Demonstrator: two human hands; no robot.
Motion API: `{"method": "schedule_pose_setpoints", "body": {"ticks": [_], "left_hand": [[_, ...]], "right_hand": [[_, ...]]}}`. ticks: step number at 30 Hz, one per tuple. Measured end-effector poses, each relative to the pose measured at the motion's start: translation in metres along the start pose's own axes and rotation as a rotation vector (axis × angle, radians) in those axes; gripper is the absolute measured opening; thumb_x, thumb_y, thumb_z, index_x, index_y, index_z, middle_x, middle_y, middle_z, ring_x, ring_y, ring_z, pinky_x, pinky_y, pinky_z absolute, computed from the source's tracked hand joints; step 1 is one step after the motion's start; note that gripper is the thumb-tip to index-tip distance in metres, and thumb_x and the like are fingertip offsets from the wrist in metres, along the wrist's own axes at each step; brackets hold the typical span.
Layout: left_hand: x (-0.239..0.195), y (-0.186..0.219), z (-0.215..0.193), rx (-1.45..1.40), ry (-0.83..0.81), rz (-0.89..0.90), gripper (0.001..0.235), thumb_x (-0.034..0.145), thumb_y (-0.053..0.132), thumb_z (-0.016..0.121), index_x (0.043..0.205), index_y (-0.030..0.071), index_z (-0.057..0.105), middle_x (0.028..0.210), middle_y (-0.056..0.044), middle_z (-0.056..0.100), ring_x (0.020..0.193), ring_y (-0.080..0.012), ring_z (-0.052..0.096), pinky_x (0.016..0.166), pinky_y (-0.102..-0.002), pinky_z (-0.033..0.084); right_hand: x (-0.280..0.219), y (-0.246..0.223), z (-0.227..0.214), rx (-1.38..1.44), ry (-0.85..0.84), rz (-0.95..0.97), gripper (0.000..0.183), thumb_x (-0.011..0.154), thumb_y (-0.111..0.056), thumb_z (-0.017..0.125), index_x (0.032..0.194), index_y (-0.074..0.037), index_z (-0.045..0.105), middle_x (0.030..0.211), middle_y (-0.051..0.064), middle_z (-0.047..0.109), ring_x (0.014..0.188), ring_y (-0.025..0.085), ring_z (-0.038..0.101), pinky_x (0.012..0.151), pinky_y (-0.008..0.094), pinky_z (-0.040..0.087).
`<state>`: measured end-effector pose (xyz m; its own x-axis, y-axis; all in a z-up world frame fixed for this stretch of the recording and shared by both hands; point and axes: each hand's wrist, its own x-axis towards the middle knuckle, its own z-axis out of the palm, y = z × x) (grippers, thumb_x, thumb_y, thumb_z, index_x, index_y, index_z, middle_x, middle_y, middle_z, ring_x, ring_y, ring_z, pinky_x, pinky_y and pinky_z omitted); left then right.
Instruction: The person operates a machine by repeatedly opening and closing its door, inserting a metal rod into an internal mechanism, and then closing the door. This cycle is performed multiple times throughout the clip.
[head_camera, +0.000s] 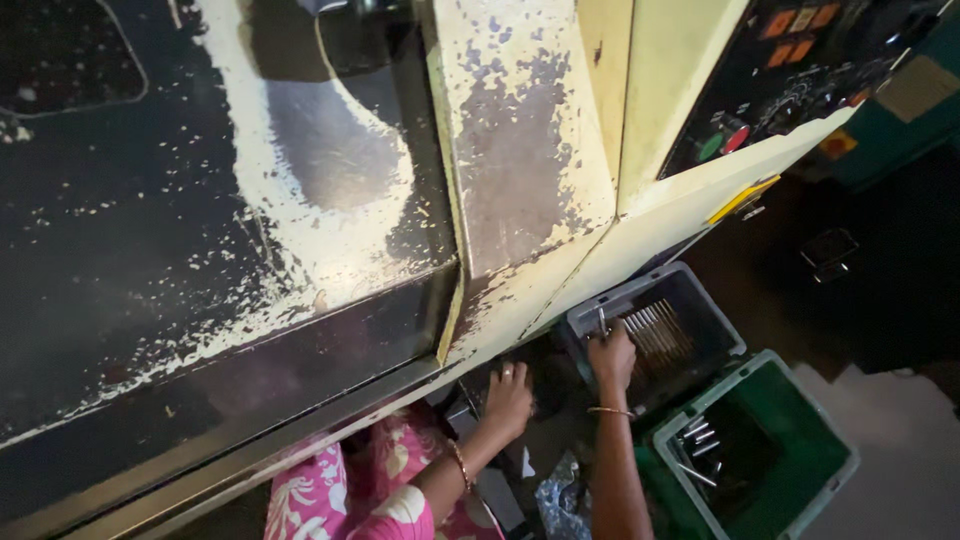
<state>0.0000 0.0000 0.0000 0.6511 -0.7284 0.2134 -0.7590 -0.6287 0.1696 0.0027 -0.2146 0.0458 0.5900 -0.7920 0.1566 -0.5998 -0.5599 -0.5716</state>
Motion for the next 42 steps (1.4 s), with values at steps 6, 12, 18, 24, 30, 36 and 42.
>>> {"method": "schedule_pose_setpoints", "body": {"ticks": [6,12,18,24,30,36,42], "left_hand": [[0.007,-0.001,0.022,-0.12,-0.049,-0.112,0.042,0.08,0.013,0.079,0.116,-0.002,0.062,0.125,-0.018,0.055,0.121,-0.0368,0.051,0.095,-0.048,0.048],[-0.012,0.002,0.011,-0.401,-0.145,-0.288,0.059,0.068,0.002,0.081,0.122,0.004,0.055,0.131,-0.023,0.053,0.107,-0.0434,0.06,0.084,-0.057,0.053],[-0.052,-0.017,0.036,-0.869,0.33,-0.272,0.028,0.086,0.008,0.075,0.11,0.008,0.061,0.103,-0.019,0.068,0.096,-0.0391,0.065,0.081,-0.05,0.053],[-0.094,-0.065,0.022,-1.531,0.006,-0.78,0.015,0.1,0.024,0.054,0.111,0.013,0.057,0.082,-0.003,0.062,0.068,-0.0173,0.06,0.057,-0.032,0.048],[-0.113,-0.08,-0.038,-2.004,0.21,-0.951,0.019,0.104,0.033,0.052,0.103,0.015,0.057,0.08,0.002,0.057,0.058,-0.0085,0.05,0.049,-0.024,0.035],[-0.113,-0.071,-0.11,-1.917,0.283,-0.855,0.031,0.104,0.046,0.054,0.099,0.016,0.061,0.075,0.004,0.049,0.054,-0.0055,0.04,0.047,-0.023,0.029],[-0.116,-0.067,-0.134,-1.858,0.277,-0.837,0.041,0.104,0.054,0.055,0.105,0.013,0.062,0.075,0.007,0.048,0.06,-0.0042,0.04,0.05,-0.023,0.028]], "right_hand": [[0.003,0.006,-0.001,0.054,-0.012,-0.04,0.033,0.087,-0.026,0.069,0.118,-0.014,0.068,0.105,0.027,0.071,0.102,0.049,0.066,0.089,0.055,0.052],[0.003,0.012,0.004,0.088,0.048,-0.101,0.032,0.087,-0.022,0.068,0.118,-0.012,0.069,0.105,0.025,0.072,0.101,0.047,0.067,0.087,0.054,0.053],[-0.009,-0.004,-0.011,0.238,0.181,-0.224,0.021,0.095,-0.016,0.07,0.112,-0.004,0.069,0.102,0.022,0.072,0.093,0.039,0.071,0.083,0.046,0.054],[-0.102,-0.052,-0.06,0.325,0.216,-0.709,0.02,0.091,-0.005,0.072,0.11,-0.003,0.068,0.1,0.018,0.067,0.09,0.035,0.064,0.079,0.042,0.052],[-0.187,-0.108,-0.1,0.511,-0.273,-0.769,0.029,0.089,0.005,0.064,0.116,-0.003,0.07,0.085,0.011,0.064,0.067,0.021,0.059,0.061,0.031,0.048],[-0.216,-0.149,-0.123,0.47,-0.572,-0.787,0.029,0.085,0.005,0.064,0.112,-0.001,0.071,0.081,0.01,0.063,0.057,0.016,0.053,0.051,0.03,0.042],[-0.219,-0.166,-0.127,0.388,-0.595,-0.923,0.021,0.087,0.001,0.067,0.108,0.0,0.07,0.082,0.013,0.064,0.06,0.025,0.06,0.055,0.034,0.046]]}}
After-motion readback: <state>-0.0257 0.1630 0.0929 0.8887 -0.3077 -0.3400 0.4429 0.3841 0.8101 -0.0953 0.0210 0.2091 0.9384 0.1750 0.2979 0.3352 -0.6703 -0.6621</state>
